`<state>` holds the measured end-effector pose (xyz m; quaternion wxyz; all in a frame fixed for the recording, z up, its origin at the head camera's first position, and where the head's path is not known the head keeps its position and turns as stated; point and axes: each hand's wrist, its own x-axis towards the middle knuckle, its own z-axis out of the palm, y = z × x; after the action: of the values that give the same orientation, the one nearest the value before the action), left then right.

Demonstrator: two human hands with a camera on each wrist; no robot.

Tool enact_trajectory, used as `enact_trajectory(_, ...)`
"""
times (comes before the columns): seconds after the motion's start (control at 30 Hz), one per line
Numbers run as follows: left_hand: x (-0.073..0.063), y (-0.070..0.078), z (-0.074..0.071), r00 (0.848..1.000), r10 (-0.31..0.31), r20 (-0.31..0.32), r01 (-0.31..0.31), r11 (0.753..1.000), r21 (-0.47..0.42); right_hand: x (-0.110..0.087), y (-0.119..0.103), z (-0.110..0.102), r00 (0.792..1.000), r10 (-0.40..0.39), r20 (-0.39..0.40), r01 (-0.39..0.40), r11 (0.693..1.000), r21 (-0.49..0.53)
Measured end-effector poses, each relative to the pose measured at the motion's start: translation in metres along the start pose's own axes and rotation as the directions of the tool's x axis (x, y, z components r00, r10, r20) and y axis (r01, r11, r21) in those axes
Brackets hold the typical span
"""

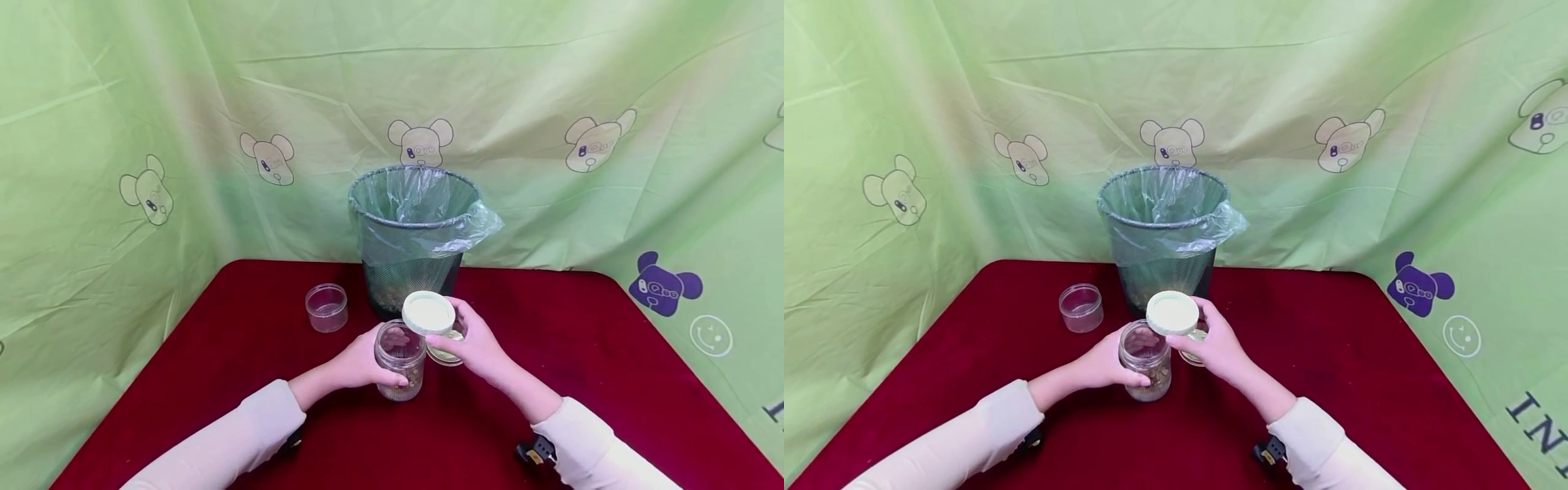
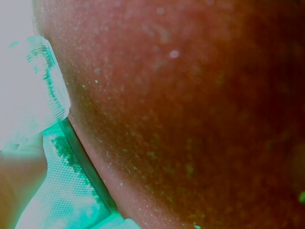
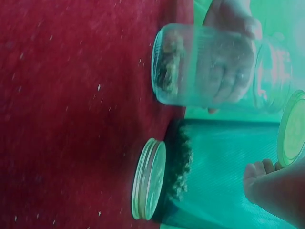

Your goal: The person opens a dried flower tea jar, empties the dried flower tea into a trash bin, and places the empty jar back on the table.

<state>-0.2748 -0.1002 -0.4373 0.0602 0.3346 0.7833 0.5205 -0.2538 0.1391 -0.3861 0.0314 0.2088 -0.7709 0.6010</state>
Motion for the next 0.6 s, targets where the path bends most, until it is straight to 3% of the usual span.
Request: enact_trajectory(0.6, -0.001, 0.0, 0.001, 1.0, 0.009, -0.005, -0.009, 0.999, -0.037, 0.006, 0.023, -0.028, 0.986, 0.12, -0.111, -0.123, 0.992, -0.017)
